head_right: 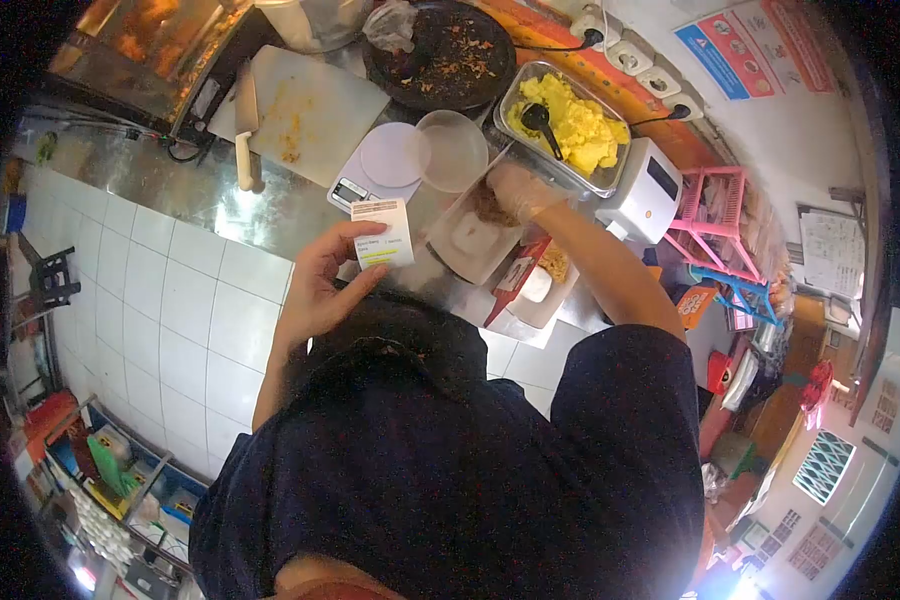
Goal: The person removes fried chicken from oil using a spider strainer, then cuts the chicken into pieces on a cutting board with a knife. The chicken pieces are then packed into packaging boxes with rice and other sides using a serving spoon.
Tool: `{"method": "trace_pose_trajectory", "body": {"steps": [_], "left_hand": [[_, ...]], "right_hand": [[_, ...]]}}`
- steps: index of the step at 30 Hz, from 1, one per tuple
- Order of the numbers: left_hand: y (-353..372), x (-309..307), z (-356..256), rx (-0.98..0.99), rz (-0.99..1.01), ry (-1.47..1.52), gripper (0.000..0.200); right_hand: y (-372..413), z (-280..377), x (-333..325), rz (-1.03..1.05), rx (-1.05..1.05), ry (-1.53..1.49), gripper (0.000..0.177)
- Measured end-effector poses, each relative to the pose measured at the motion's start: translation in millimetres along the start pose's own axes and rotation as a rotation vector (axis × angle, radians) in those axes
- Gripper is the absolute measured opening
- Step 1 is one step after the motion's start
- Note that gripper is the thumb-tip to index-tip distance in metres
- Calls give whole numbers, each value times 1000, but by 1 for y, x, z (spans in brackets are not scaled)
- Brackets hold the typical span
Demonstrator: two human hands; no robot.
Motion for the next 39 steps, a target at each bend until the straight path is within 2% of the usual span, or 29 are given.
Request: {"method": "trace_pose_trajectory", "body": {"steps": [2,4,6,7,9,11,13,14,16,17,19,22,23,24,25,27,29,31,32,33,35,37,38,39], "left_hand": [[1,0,0,-10,11,0,37],[2,-5,1,3,-12,-24,37],[11,-8,4,-26,-6,-50,37],[12,-9,6,-55,-11,-17,38],[6,-5,6,-56,-4,20,38],[6,-4,2,-36,-7,13,37],[7,-5,-1,2,6,-25,37],[6,-6,-4,40,7,-64,38],[8,-3,-5,36,10,-36,38],[2,-5,-7,50,8,-18,38],[5,-5,-11,44,30,-23,39],[7,-4,-20,11,60,4,42],[6,-1,-23,-16,97,23,43],[6,2,-29,-9,125,56,47],[5,4,-32,-12,140,51,47],[3,12,-43,22,219,98,52],[0,19,-48,33,296,126,56],[-1,30,-51,38,376,164,59],[-1,35,-53,51,392,191,60],[0,40,-55,57,408,219,61],[2,51,-54,35,453,219,61],[2,66,-48,25,491,211,61],[4,75,-47,27,521,217,61],[7,84,-46,28,554,219,62]], "right_hand": [[11,-5,-10,-76,-63,20,32],[22,24,-46,-192,-142,174,32],[8,6,-20,78,25,416,31],[6,3,-3,88,32,400,31],[3,10,-9,-110,63,185,25],[17,15,-25,-120,143,38,28],[21,1,-26,-19,379,-377,32],[5,-12,-20,-31,368,-368,32],[-15,-45,40,239,260,284,30],[-14,-48,26,217,255,282,30],[6,-19,-3,227,-41,278,29],[98,25,-87,-103,-26,-404,26],[133,44,-108,-185,58,-525,27],[166,53,-121,-403,98,-771,29],[198,54,-120,-622,147,-1020,32],[256,30,-99,-893,315,-1011,33],[289,-2,-24,-972,354,-1249,33],[310,-20,81,-836,736,-1386,27],[320,-42,163,-542,929,-730,35],[331,-64,244,-248,1031,-59,52],[358,40,221,184,1137,-235,61],[379,65,265,76,1020,-597,64],[386,79,265,10,978,-780,63],[395,85,266,11,993,-805,63]]}}
Point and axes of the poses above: each hand's wrist, its own y-axis away from the middle knuckle, its own x-axis out of the palm, z = x × y, the point moved 8 cm from there along -y, towards the middle knuckle, and after that the axes turned 5 degrees about x, right-handed, at the moved point
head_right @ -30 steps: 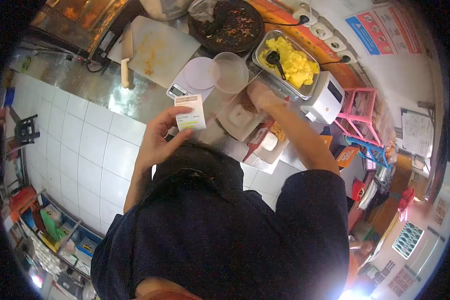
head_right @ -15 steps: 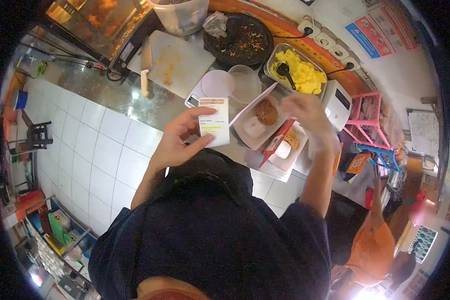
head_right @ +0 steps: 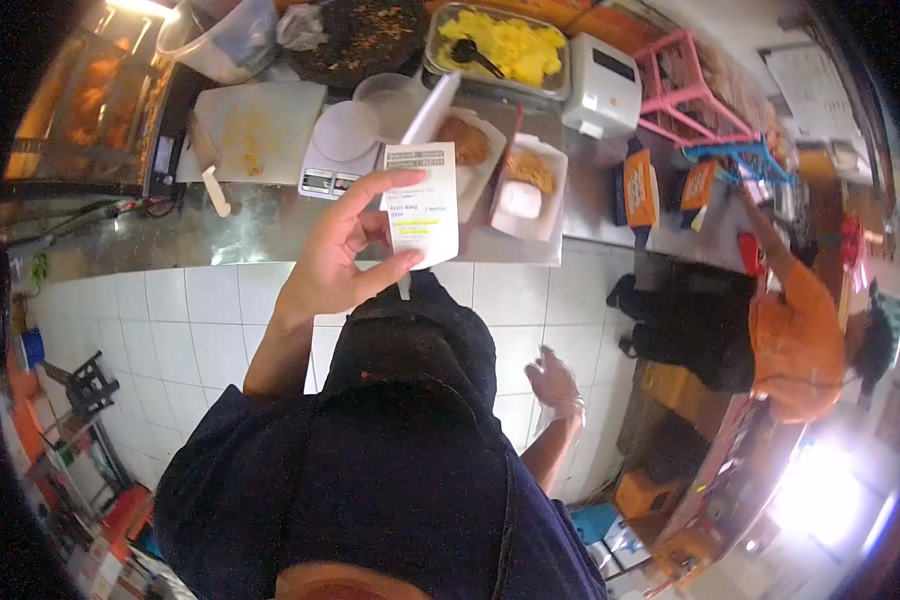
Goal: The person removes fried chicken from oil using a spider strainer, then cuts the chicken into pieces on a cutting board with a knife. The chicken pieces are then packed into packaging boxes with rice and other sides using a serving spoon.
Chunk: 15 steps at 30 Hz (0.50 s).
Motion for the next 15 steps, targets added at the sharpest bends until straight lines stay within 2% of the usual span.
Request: {"method": "trace_pose_trajectory", "body": {"steps": [4,7,11,15], "left_hand": [[-12,35,-1,14,81,-54,64],[-19,59,2,-3,134,-74,64],[-32,93,15,12,138,-102,62],[-51,127,32,30,94,-131,63]], "right_hand": [[-3,-16,-10,-171,-21,-66,55],[-8,-13,-47,-384,-58,-78,42],[-22,-18,-73,-399,-163,-181,40],[-51,-49,-98,-304,-189,-174,44]]}}
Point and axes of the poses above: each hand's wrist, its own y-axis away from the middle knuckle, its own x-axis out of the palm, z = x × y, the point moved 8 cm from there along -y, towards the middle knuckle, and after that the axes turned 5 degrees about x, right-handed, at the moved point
